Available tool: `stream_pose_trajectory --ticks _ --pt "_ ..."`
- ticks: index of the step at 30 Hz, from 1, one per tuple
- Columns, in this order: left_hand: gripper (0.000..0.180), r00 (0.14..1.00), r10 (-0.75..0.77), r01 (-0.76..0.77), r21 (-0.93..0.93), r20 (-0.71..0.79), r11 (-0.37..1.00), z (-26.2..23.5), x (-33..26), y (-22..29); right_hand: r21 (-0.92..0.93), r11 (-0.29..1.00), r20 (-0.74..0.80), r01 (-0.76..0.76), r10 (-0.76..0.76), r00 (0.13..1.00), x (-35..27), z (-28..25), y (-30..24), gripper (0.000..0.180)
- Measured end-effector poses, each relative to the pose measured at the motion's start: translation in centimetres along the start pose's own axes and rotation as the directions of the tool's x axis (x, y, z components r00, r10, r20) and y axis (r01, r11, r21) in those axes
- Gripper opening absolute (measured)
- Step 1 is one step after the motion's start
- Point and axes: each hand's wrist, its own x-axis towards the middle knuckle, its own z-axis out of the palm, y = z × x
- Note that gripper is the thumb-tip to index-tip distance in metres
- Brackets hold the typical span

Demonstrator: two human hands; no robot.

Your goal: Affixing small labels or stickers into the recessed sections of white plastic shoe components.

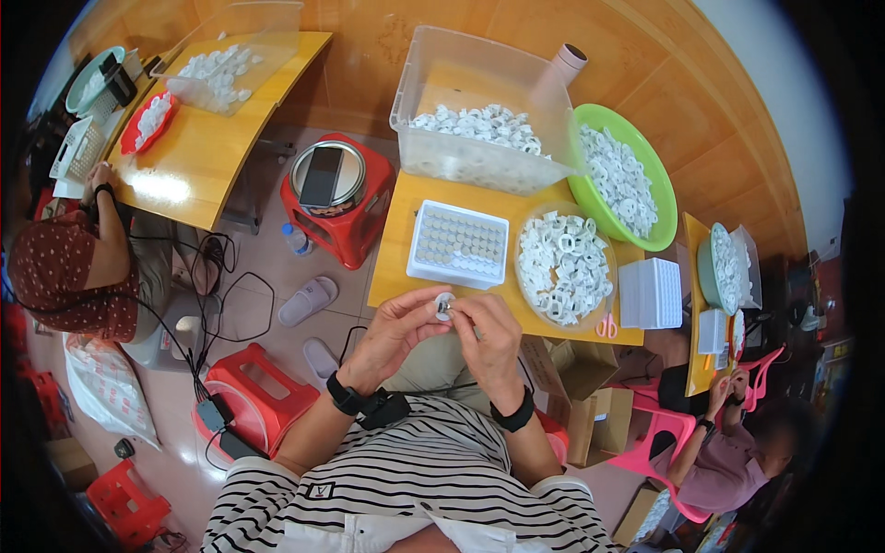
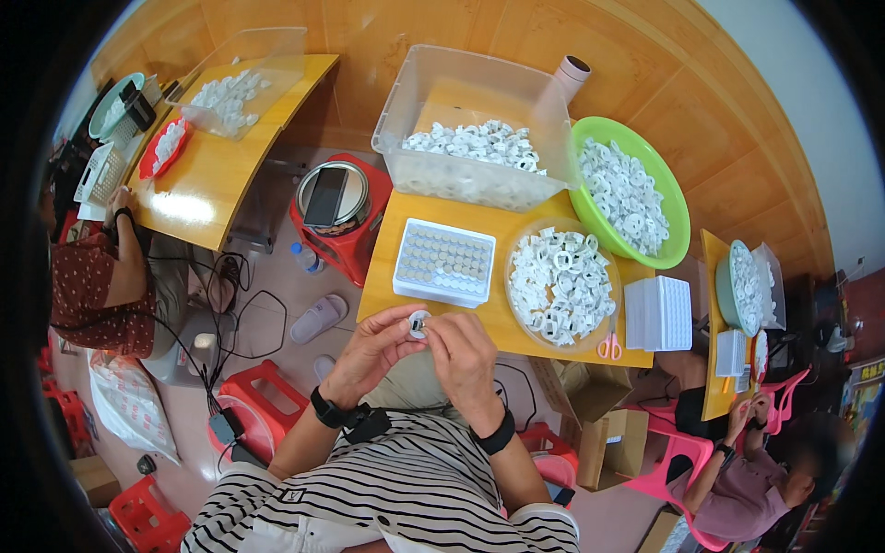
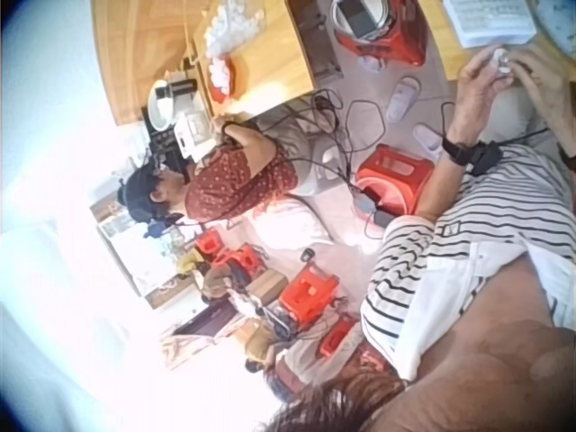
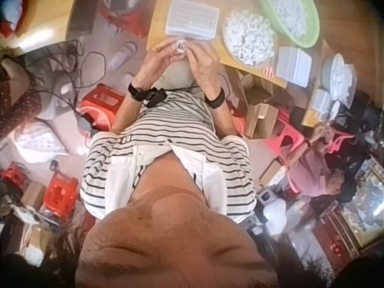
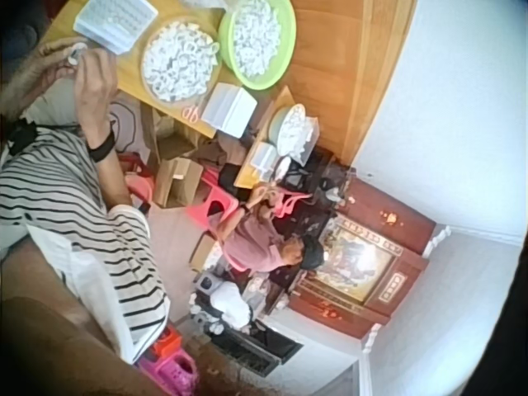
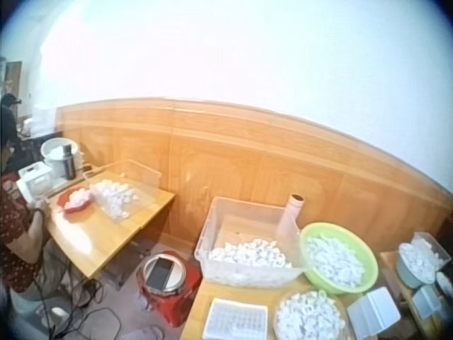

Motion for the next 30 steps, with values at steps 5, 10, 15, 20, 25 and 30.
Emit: stream_pose_trajectory --ticks 5,10,15,20,25,30 --pt "0.031 1.0 0.003 -0.003 0.017 -0.001 1.0 0.5 -0.1 -0.3 0.069 0.997 -0.022 -0.038 0.04 0.999 -0.2 -0.6 0.1 0.013" --pt "0.03 0.999 0.035 -0.032 0.138 -0.02 0.99 1.7 0.0 -0.4 -0.004 1.0 0.03 0.025 -0.025 0.999 -0.3 -1.6 0.2 0.014" --pt "0.029 1.0 -0.002 0.0 0.17 0.011 0.986 2.3 0.2 -1.2 -0.017 1.0 0.112 0.014 -0.012 0.994 -0.4 -3.2 0.6 0.011" --pt "0.029 1.0 -0.022 0.018 0.183 0.021 0.983 3.5 0.9 -2.1 0.119 0.982 0.089 -0.149 0.139 0.986 -1.4 -4.2 1.7 0.01" --pt "0.028 0.997 -0.004 -0.015 0.253 0.075 0.967 4.2 1.5 -2.8 0.079 0.994 0.018 -0.077 0.076 0.997 -1.7 -5.5 2.0 0.012" --pt "0.029 0.993 -0.01 -0.036 0.389 0.116 0.921 4.8 2.1 -3.1 0.056 0.996 0.038 -0.071 0.069 0.997 -2.1 -6.4 3.0 0.013"
